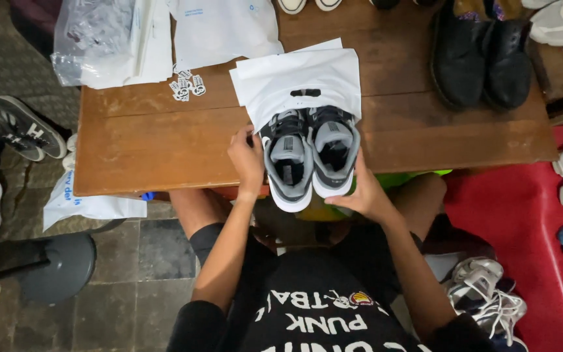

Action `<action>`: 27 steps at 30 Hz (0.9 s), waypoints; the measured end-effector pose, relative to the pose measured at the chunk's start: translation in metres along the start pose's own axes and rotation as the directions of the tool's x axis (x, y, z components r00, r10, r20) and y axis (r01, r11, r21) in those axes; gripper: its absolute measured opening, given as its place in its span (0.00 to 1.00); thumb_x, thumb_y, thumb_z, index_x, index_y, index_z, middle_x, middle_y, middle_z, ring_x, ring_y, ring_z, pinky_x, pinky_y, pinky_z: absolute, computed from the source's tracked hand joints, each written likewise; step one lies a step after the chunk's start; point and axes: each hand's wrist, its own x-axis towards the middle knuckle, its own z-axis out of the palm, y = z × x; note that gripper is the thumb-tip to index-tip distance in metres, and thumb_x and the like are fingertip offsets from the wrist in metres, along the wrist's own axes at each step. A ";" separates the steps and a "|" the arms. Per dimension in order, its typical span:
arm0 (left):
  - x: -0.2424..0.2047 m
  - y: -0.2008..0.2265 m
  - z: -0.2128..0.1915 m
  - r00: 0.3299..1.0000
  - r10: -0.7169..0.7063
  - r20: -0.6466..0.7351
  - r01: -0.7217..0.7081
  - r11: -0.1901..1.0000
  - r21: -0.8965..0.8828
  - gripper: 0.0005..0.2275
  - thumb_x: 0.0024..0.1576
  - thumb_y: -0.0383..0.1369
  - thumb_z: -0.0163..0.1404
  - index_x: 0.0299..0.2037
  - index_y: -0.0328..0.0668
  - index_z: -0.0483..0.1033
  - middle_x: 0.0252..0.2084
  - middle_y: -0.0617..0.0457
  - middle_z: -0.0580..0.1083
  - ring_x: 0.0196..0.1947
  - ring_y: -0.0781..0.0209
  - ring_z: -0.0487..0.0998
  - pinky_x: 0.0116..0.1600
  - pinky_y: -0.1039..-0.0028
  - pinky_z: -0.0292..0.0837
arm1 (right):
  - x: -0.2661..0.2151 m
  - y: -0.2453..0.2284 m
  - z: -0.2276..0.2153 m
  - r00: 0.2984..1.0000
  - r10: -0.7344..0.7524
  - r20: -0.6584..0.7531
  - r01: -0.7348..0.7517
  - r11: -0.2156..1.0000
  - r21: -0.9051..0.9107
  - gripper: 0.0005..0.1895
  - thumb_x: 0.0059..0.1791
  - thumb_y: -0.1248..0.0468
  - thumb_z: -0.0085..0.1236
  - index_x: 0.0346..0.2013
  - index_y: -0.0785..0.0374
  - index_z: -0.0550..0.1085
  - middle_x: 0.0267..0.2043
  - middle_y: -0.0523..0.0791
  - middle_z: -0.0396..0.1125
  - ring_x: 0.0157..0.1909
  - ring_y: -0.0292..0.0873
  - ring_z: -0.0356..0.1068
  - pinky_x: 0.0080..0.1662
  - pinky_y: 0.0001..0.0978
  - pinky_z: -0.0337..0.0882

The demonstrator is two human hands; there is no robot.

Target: Packing sneakers into a plastic bag and then threading and tying laces on a dress shoe

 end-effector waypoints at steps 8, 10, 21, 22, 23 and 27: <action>-0.008 0.004 -0.006 0.999 0.027 -0.042 -0.028 0.999 -0.020 0.07 0.55 0.26 0.55 0.41 0.52 0.80 0.35 0.56 0.79 0.42 0.55 0.81 0.50 0.67 0.78 | 0.012 0.009 0.021 0.986 -0.002 -0.164 -0.017 0.994 -0.110 0.54 0.48 0.63 0.68 0.78 0.64 0.41 0.79 0.55 0.43 0.78 0.55 0.44 0.75 0.55 0.44; -0.005 0.010 -0.014 0.999 0.032 -0.033 -0.034 0.999 -0.032 0.08 0.56 0.25 0.54 0.42 0.50 0.80 0.36 0.55 0.80 0.43 0.54 0.81 0.50 0.68 0.78 | 0.004 0.004 0.034 0.984 0.025 -0.177 -0.052 0.987 -0.153 0.53 0.50 0.64 0.65 0.78 0.66 0.40 0.79 0.57 0.41 0.78 0.56 0.43 0.75 0.56 0.43; -0.001 0.015 -0.018 0.998 0.046 0.033 -0.046 0.999 -0.003 0.06 0.56 0.27 0.55 0.41 0.50 0.79 0.32 0.52 0.78 0.39 0.50 0.80 0.47 0.64 0.77 | -0.004 -0.007 0.132 0.833 -0.265 -0.486 0.035 0.901 -0.432 0.49 0.37 0.53 0.75 0.65 0.74 0.63 0.61 0.60 0.61 0.61 0.65 0.64 0.60 0.56 0.66; -0.002 0.013 -0.023 0.999 0.045 0.030 -0.044 0.999 -0.003 0.06 0.56 0.27 0.55 0.41 0.50 0.79 0.32 0.52 0.78 0.39 0.50 0.80 0.47 0.64 0.77 | -0.001 -0.010 0.132 0.834 -0.267 -0.484 0.037 0.901 -0.433 0.49 0.37 0.53 0.75 0.65 0.74 0.63 0.61 0.60 0.61 0.61 0.65 0.64 0.60 0.56 0.66; -0.001 0.015 -0.024 0.998 0.047 0.030 -0.047 0.999 -0.009 0.05 0.56 0.27 0.54 0.40 0.48 0.79 0.32 0.50 0.77 0.38 0.48 0.80 0.47 0.62 0.77 | 0.004 -0.012 0.129 0.816 -0.294 -0.498 0.074 0.907 -0.414 0.47 0.40 0.55 0.74 0.66 0.73 0.63 0.63 0.60 0.61 0.63 0.64 0.63 0.62 0.55 0.64; 0.007 0.017 -0.029 0.999 0.044 0.004 -0.043 0.999 -0.030 0.03 0.58 0.28 0.52 0.37 0.49 0.78 0.30 0.47 0.77 0.38 0.44 0.79 0.46 0.58 0.75 | 0.027 -0.034 0.119 0.831 -0.287 -0.476 0.123 0.930 -0.346 0.36 0.50 0.65 0.65 0.67 0.77 0.60 0.68 0.65 0.58 0.68 0.68 0.60 0.65 0.61 0.62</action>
